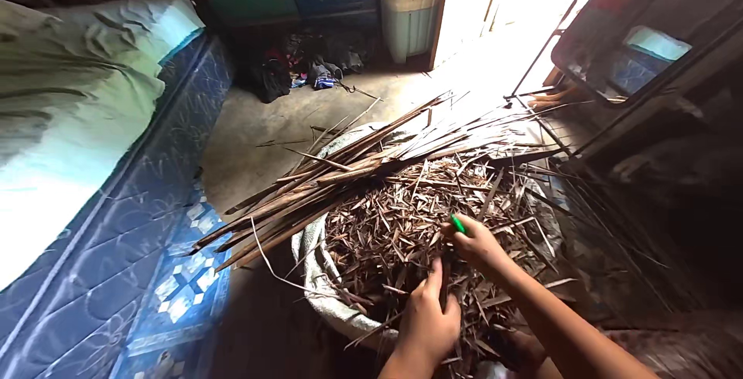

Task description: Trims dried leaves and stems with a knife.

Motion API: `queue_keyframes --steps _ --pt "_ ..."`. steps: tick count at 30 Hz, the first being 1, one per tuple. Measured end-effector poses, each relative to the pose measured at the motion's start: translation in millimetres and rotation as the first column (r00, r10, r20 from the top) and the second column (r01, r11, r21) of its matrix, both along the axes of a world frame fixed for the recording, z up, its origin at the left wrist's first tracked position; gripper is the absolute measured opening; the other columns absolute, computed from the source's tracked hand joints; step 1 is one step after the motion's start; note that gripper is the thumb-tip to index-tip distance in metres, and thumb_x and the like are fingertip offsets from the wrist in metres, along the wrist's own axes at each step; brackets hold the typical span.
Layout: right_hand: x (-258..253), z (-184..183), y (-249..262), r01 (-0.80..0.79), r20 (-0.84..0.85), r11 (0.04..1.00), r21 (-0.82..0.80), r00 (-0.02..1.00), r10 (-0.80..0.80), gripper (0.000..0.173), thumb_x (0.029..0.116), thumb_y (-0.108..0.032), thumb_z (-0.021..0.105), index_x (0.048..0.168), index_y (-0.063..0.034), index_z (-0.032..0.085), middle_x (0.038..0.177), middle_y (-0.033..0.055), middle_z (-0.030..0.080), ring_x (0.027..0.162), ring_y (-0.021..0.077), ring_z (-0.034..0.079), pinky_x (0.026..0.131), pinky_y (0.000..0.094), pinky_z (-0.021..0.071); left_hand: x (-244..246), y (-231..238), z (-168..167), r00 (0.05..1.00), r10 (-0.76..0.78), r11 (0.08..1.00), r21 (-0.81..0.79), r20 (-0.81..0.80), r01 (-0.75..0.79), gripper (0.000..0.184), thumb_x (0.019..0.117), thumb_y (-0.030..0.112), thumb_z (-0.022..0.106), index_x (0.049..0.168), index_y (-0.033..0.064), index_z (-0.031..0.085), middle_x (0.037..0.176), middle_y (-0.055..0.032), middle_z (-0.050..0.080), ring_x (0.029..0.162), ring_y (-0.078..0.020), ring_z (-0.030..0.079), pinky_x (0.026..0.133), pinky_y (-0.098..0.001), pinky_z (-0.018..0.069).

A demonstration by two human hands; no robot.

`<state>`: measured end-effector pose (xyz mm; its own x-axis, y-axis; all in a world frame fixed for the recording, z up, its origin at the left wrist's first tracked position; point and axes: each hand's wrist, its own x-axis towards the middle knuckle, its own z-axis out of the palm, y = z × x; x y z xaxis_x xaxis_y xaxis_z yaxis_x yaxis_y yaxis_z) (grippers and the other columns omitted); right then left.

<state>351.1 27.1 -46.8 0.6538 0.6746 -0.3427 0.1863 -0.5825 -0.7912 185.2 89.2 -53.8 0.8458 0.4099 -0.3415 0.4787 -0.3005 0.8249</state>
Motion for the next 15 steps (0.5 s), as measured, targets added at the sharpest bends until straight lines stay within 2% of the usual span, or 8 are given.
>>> queue_keyframes --steps 4,6,7,10,11,12,13,15 --pt "19 -10 -7 0.136 -0.061 0.989 0.066 0.989 -0.132 0.033 0.1075 -0.028 0.052 0.129 -0.0029 0.053 0.084 0.0054 0.055 0.067 0.0140 0.051 0.065 0.0359 0.0458 2 0 -8 0.999 0.033 0.998 -0.054 0.028 -0.031 0.053 0.1066 0.020 0.050 0.157 0.0057 0.041 0.134 -0.0162 0.066 0.112 -0.0228 0.069 0.103 -0.0414 0.0514" --pt "8 1 -9 -0.009 -0.146 0.999 -0.037 0.989 0.003 0.041 0.1044 -0.026 0.054 0.137 -0.0019 0.046 0.088 0.0102 0.057 0.069 0.0185 0.054 0.065 0.0394 0.0478 5 7 -9 0.994 0.107 0.993 -0.056 0.010 -0.106 0.049 0.1089 0.022 0.047 0.153 0.0024 0.045 0.144 -0.0174 0.060 0.128 -0.0246 0.062 0.113 -0.0429 0.0440" --pt "-3 8 -8 -0.130 -0.161 0.985 -0.113 0.981 0.111 0.043 0.1024 -0.021 0.054 0.139 -0.0023 0.044 0.092 0.0139 0.059 0.073 0.0233 0.058 0.068 0.0438 0.0501 6 12 -8 0.988 0.153 0.987 -0.037 -0.016 -0.153 0.046 0.1096 0.023 0.046 0.149 -0.0002 0.050 0.138 -0.0194 0.063 0.126 -0.0273 0.063 0.112 -0.0458 0.0450" --pt "-41 17 -2 -0.414 -0.104 0.858 -0.304 0.910 0.402 0.040 0.1083 -0.022 0.049 0.146 -0.0076 0.044 0.116 0.0225 0.065 0.100 0.0383 0.068 0.087 0.0579 0.0539 11 26 -9 0.961 0.251 0.968 0.059 -0.120 -0.245 0.032 0.1081 0.017 0.043 0.118 -0.0045 0.065 0.096 -0.0198 0.069 0.093 -0.0322 0.069 0.088 -0.0520 0.0532" --pt "-52 15 -1 -0.451 -0.050 0.816 -0.361 0.884 0.466 0.044 0.1110 -0.027 0.045 0.153 -0.0128 0.042 0.126 0.0221 0.064 0.105 0.0397 0.069 0.090 0.0582 0.0543 12 30 -10 0.953 0.268 0.963 0.077 -0.144 -0.259 0.033 0.1082 0.016 0.042 0.123 -0.0046 0.063 0.094 -0.0189 0.070 0.091 -0.0312 0.069 0.088 -0.0500 0.0536" --pt "-61 11 -1 -0.445 0.030 0.789 -0.423 0.864 0.503 0.048 0.1125 -0.030 0.040 0.158 -0.0178 0.039 0.130 0.0216 0.063 0.104 0.0400 0.070 0.089 0.0569 0.0557 11 32 -11 0.949 0.273 0.960 0.100 -0.155 -0.260 0.040 0.1098 0.017 0.041 0.140 -0.0022 0.057 0.096 -0.0174 0.071 0.092 -0.0290 0.070 0.090 -0.0470 0.0543" --pt "-67 6 -2 -0.400 0.133 0.791 -0.463 0.851 0.508 0.047 0.1125 -0.030 0.038 0.159 -0.0197 0.040 0.126 0.0214 0.065 0.098 0.0396 0.072 0.083 0.0551 0.0572 12 32 -13 0.948 0.272 0.959 0.133 -0.164 -0.252 0.043 0.1107 0.019 0.040 0.148 0.0005 0.051 0.099 -0.0164 0.072 0.093 -0.0279 0.070 0.092 -0.0455 0.0544" --pt "-73 -3 -2 -0.296 0.286 0.823 -0.486 0.836 0.469 0.041 0.1102 -0.022 0.041 0.149 -0.0141 0.050 0.109 0.0213 0.070 0.089 0.0394 0.073 0.074 0.0529 0.0580 13 27 -8 0.947 0.260 0.956 0.186 -0.188 -0.226 0.041 0.1107 0.017 0.038 0.143 -0.0006 0.056 0.110 -0.0199 0.072 0.105 -0.0316 0.070 0.097 -0.0482 0.0526"
